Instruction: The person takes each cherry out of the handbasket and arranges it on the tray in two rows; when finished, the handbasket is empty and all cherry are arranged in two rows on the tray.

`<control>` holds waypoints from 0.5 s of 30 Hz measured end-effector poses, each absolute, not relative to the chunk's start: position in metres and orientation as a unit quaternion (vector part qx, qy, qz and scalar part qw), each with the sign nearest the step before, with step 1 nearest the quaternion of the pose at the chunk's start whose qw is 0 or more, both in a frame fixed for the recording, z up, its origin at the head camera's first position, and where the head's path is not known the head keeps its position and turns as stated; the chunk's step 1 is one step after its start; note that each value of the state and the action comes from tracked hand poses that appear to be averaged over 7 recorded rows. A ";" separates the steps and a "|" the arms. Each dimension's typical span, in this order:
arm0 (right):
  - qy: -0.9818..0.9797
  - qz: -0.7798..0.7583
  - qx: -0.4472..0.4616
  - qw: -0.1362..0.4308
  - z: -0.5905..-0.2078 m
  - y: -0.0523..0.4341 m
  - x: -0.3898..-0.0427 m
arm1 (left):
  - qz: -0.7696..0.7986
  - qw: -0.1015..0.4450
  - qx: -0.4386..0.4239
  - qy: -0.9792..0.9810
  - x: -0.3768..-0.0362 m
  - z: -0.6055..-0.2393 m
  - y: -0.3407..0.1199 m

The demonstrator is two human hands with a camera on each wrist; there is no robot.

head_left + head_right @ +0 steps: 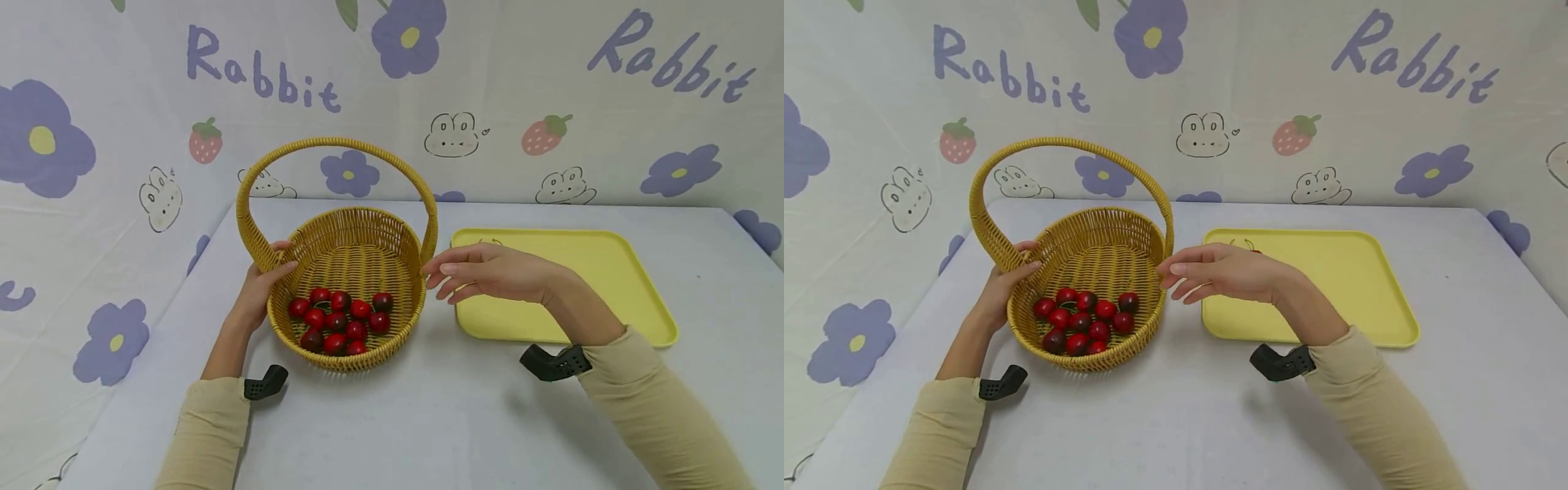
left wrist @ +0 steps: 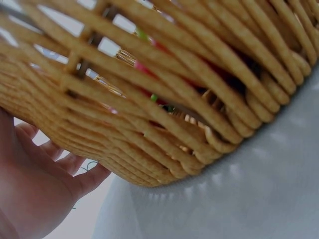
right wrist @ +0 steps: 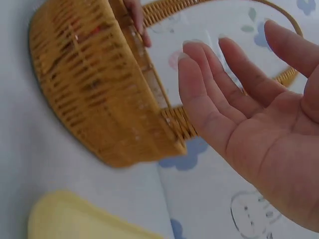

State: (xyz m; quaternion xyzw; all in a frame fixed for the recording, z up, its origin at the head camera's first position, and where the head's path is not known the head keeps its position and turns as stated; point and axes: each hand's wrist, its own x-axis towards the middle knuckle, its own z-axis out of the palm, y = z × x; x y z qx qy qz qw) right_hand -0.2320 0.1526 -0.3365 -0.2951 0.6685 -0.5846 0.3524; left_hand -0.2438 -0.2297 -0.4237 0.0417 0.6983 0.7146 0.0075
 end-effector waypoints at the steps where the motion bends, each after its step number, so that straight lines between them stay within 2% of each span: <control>1: 0.665 -0.586 -0.295 0.357 -0.336 0.147 -0.230 | 0.714 0.007 0.042 0.698 -0.244 -0.423 -0.230; 9: 0.682 -0.572 -0.272 0.365 -0.339 0.100 -0.226 | 0.713 0.009 0.043 0.700 -0.245 -0.423 -0.230; 15: 0.764 -0.515 -0.221 0.319 -0.344 0.065 -0.236 | 0.716 0.008 0.048 0.697 -0.245 -0.426 -0.231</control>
